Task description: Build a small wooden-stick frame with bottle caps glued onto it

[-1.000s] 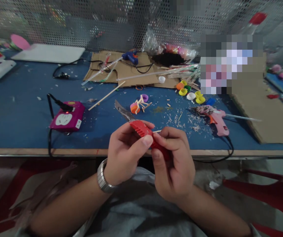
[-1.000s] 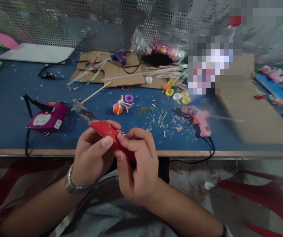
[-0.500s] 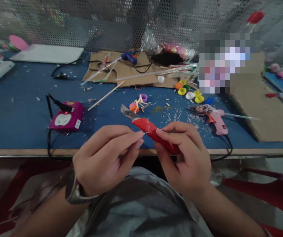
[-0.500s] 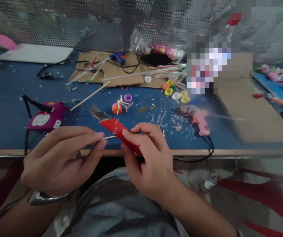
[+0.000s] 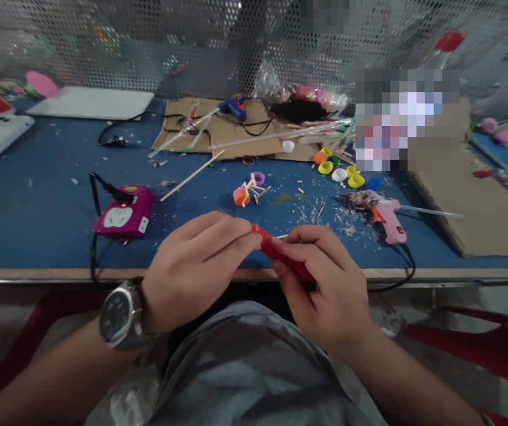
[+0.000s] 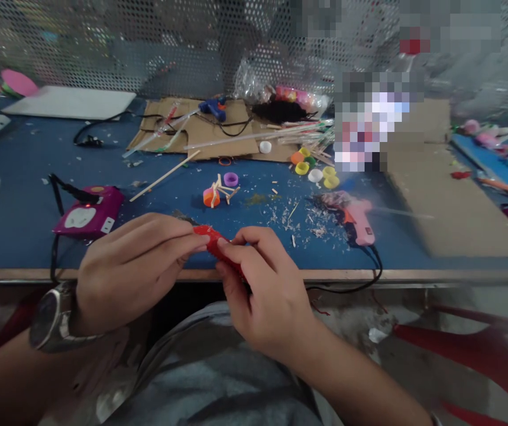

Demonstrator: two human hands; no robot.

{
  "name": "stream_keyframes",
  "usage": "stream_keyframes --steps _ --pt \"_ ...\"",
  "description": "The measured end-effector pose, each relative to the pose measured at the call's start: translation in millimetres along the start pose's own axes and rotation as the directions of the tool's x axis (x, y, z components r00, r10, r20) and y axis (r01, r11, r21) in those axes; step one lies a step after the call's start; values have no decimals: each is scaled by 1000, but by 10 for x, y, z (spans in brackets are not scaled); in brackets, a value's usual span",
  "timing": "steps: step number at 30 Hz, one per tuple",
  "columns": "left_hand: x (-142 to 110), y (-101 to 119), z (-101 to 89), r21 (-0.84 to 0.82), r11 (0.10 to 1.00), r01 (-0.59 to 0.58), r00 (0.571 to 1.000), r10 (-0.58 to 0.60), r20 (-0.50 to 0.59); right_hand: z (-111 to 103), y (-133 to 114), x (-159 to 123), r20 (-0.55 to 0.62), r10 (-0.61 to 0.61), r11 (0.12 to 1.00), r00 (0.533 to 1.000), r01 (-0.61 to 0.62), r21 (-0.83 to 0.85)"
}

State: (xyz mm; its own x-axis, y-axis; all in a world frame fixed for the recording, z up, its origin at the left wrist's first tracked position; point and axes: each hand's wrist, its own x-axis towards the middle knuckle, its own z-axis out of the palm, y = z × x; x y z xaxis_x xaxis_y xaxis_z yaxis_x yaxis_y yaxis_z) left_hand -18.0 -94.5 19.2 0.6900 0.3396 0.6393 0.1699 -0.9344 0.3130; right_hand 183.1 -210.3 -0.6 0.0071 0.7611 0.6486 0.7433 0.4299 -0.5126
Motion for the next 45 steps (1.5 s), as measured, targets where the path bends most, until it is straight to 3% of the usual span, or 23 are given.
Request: stream_keyframes --steps 7,11,16,20,31,38,45 --pt "19 -94 22 -9 1000 24 1000 -24 -8 -14 -6 -23 41 -16 999 999 15 31" --pt "75 -45 -49 -16 998 66 998 -66 -10 -38 -8 2 7 -10 1000 1000 10 13" --pt "120 60 -130 204 975 -91 995 82 54 -28 1 7 1 -6 1000 1000 6 3" --pt "128 104 -128 281 945 -166 985 147 88 9 -7 1 -18 4 1000 1000 -4 -3" --pt "-17 101 65 328 939 -101 995 103 9 33 -28 -15 -25 10 1000 1000 -10 0" --pt "127 86 -52 144 986 82 984 -104 147 42 7 -32 8 0 1000 1000 0 26" --pt "189 59 -102 41 984 174 952 -179 247 42 9 -20 29 -10 998 1000 8 57"
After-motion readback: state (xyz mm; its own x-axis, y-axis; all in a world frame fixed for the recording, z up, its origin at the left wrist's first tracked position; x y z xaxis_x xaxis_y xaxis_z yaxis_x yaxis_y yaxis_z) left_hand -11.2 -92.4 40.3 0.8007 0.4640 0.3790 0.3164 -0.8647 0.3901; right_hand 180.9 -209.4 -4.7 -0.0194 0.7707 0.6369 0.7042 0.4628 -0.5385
